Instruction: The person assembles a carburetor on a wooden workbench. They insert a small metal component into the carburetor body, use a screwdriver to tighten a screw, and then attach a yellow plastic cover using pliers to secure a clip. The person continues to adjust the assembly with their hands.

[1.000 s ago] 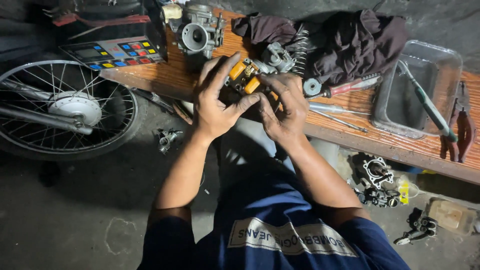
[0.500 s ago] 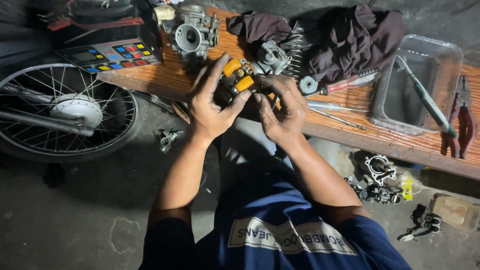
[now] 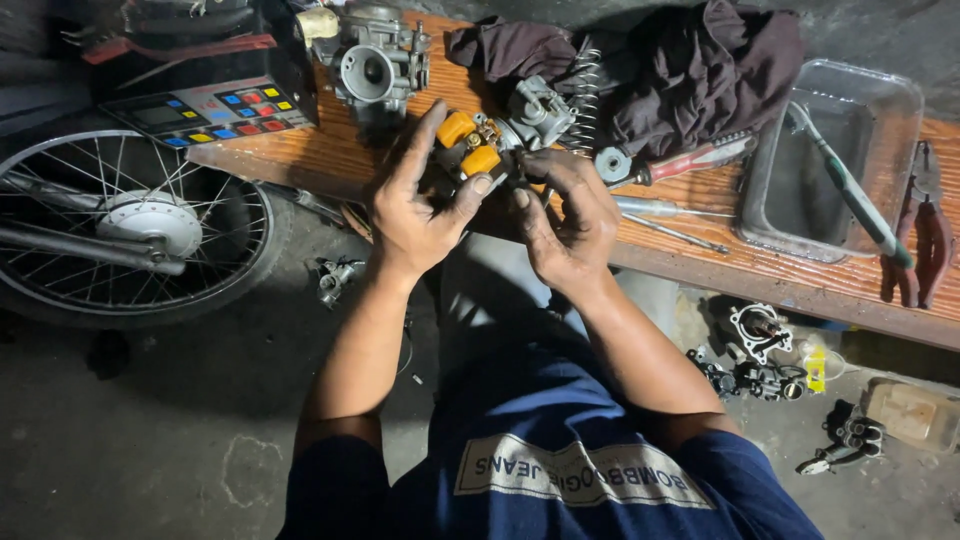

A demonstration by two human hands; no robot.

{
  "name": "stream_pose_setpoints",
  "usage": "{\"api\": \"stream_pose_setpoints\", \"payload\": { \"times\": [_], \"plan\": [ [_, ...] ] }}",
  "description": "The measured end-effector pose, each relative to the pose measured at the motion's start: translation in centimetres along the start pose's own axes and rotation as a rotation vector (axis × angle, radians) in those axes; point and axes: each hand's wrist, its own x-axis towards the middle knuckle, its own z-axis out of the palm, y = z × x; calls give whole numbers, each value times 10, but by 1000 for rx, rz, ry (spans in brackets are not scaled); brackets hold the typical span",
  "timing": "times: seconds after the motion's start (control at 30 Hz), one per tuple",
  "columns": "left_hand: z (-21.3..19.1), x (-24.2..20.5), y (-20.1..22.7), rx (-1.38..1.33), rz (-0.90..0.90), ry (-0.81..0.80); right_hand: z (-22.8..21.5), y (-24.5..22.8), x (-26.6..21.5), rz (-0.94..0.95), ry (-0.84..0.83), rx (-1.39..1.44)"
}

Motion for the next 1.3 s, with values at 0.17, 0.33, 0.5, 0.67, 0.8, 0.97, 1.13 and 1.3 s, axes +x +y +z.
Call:
{"api": "stream_pose_setpoints", "payload": {
  "times": [0.17, 0.33, 0.5, 0.67, 0.8, 0.97, 1.13, 1.3],
  "plan": [
    [-13, -5, 7, 37, -136, -165, -26, -9, 10, 27, -154, -187],
    [-14, -6, 5, 49, -140, -174, -87, -2, 37, -73, -175, -313],
    [-10, -11, -3, -32, -129, -151, -160, 5, 40, -136, -121, -411],
    [-11, -9, -1, -58, -116, -143, -180, -19, 49, -103, -242, -560],
    [-12, -11, -4, -39, -101, -141, -191, -31, 44, 65, -297, -577],
    [-14, -9, 1, -20, -111, -153, -206, -34, 47, 12, -405, -787],
    [-15, -8, 4, 34, -135, -169, -226, -25, 41, 12, -492, -968],
    [-13, -10, -3, -67, -117, -162, -226, -24, 37, -72, -537, -1106]
  ]
}}
